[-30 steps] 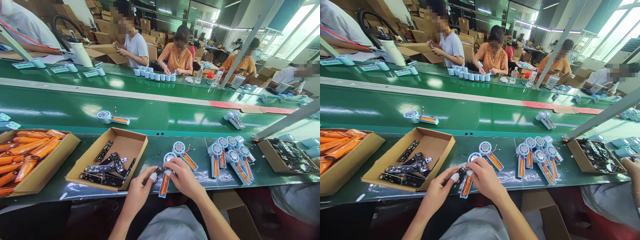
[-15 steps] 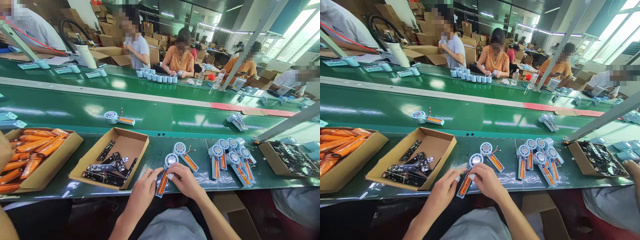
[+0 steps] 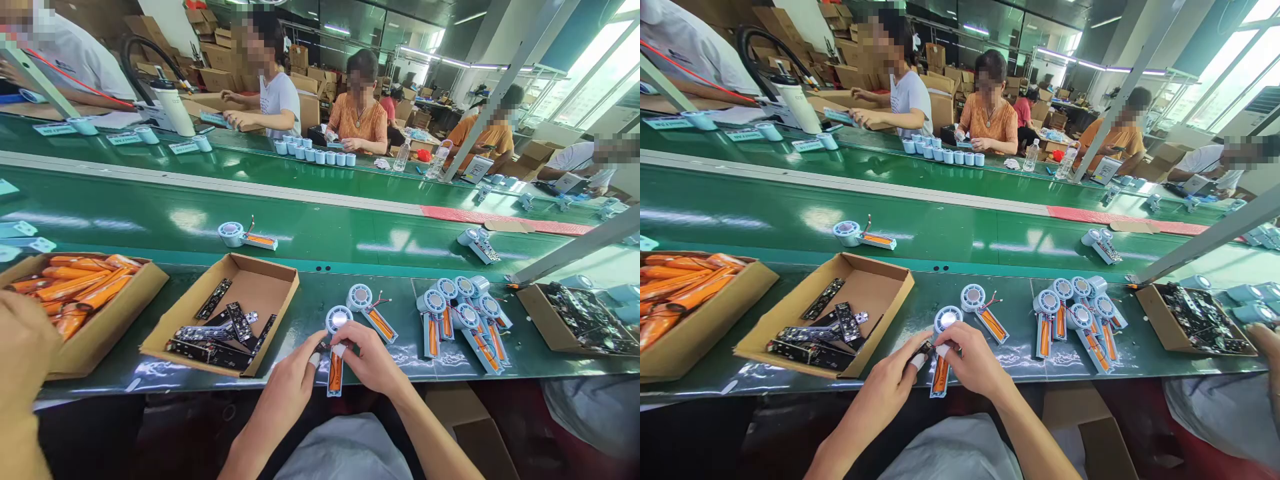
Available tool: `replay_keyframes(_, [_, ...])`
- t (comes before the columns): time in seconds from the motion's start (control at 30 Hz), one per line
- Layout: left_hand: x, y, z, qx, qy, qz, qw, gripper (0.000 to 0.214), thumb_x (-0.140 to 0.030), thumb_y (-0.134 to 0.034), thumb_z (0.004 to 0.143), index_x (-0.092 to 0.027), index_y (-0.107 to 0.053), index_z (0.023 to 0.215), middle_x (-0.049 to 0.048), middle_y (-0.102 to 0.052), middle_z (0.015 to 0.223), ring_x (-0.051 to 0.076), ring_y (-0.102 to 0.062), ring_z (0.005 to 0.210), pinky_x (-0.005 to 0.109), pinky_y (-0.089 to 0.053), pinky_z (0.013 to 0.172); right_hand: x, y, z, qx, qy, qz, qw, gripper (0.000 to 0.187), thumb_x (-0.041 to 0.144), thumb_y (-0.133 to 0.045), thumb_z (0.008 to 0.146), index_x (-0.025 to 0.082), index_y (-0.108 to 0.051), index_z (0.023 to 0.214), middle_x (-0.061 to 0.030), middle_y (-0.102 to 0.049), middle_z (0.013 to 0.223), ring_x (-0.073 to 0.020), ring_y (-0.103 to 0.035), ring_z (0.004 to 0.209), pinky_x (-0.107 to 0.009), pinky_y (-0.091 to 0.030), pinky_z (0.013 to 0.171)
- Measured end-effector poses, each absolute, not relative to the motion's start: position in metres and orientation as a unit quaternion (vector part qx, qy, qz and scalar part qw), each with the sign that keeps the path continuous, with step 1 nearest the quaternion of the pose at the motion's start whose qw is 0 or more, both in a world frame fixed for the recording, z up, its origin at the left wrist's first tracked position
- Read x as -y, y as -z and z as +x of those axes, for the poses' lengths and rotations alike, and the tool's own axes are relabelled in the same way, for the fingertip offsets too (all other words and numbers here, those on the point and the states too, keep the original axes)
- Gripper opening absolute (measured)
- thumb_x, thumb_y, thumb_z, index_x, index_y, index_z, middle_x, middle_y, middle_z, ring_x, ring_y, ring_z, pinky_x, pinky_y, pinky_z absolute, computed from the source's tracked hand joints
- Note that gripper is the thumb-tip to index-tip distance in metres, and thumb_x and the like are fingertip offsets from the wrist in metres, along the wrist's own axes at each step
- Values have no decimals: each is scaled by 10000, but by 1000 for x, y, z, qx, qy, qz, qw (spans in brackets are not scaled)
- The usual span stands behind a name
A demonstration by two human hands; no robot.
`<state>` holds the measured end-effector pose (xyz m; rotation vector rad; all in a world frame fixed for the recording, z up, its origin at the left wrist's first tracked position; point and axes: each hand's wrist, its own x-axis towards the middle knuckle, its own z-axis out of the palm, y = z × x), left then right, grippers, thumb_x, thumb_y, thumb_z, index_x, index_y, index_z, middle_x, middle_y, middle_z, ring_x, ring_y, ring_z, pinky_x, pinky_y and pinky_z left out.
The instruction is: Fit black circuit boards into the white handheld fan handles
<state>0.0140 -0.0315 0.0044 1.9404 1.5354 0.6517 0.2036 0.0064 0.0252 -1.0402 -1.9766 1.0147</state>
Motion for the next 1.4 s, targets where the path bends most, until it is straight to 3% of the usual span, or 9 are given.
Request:
replay_keyframes(0.13, [33, -3, 18, -618, -253, 676, 312, 462, -160, -341, 897, -197, -461, 1342, 90, -795, 1043, 264, -776, 909, 380, -589, 753, -5, -25, 201, 773, -348, -407, 340, 181, 77, -514, 903, 212, -628, 940, -29, -635, 903, -165, -585, 803, -270, -490, 731])
replay_keyframes(0.33, [34, -7, 20, -624, -232, 690, 284, 334, -175, -356, 886, -241, -569, 1135, 85, -802, 1065, 313, -775, 948, 392, -578, 713, -3, -24, 197, 805, -306, -391, 324, 236, 51, -487, 885, 220, -593, 1011, -37, -624, 916, -185, -572, 849, -287, -485, 755])
replay_keyframes(0.73, [37, -9, 27, -594, -355, 614, 379, 242, -264, -459, 886, -238, -665, 1011, 58, -811, 992, 219, -782, 732, 303, -600, 648, 1, -7, 189, 741, -334, -434, 389, 261, 51, -485, 787, 214, -577, 967, -9, -619, 858, -151, -564, 730, -248, -485, 679])
replay_keyframes(0.93, [45, 3, 37, -599, -389, 649, 261, 255, -215, -470, 906, -238, -698, 1016, 65, -814, 1016, 240, -785, 875, 305, -611, 710, 11, -1, 179, 772, -222, -449, 390, 296, 24, -442, 834, 221, -605, 983, -60, -646, 913, -206, -569, 837, -307, -488, 744])
replay_keyframes(1.07, [47, 10, 38, -590, -394, 680, 186, 288, -191, -448, 930, -213, -712, 1042, 87, -815, 1008, 243, -787, 871, 304, -614, 724, 12, 4, 175, 734, -242, -474, 422, 268, 49, -465, 837, 221, -611, 983, -45, -640, 878, -184, -577, 776, -280, -486, 691])
replay_keyframes(1.23, [43, 4, 30, -578, -398, 674, 231, 271, -229, -471, 942, -209, -722, 1042, 74, -818, 1009, 235, -788, 893, 288, -621, 727, 7, 1, 178, 707, -300, -462, 443, 224, 80, -511, 807, 213, -606, 960, -11, -637, 816, -153, -581, 714, -254, -493, 671])
replay_keyframes(1.4, [45, 5, 33, -581, -415, 661, 231, 277, -231, -474, 937, -220, -729, 1045, 71, -814, 1031, 235, -784, 914, 302, -623, 766, 11, 0, 170, 702, -271, -477, 454, 202, 99, -485, 850, 212, -622, 946, -39, -647, 854, -166, -591, 761, -273, -497, 687])
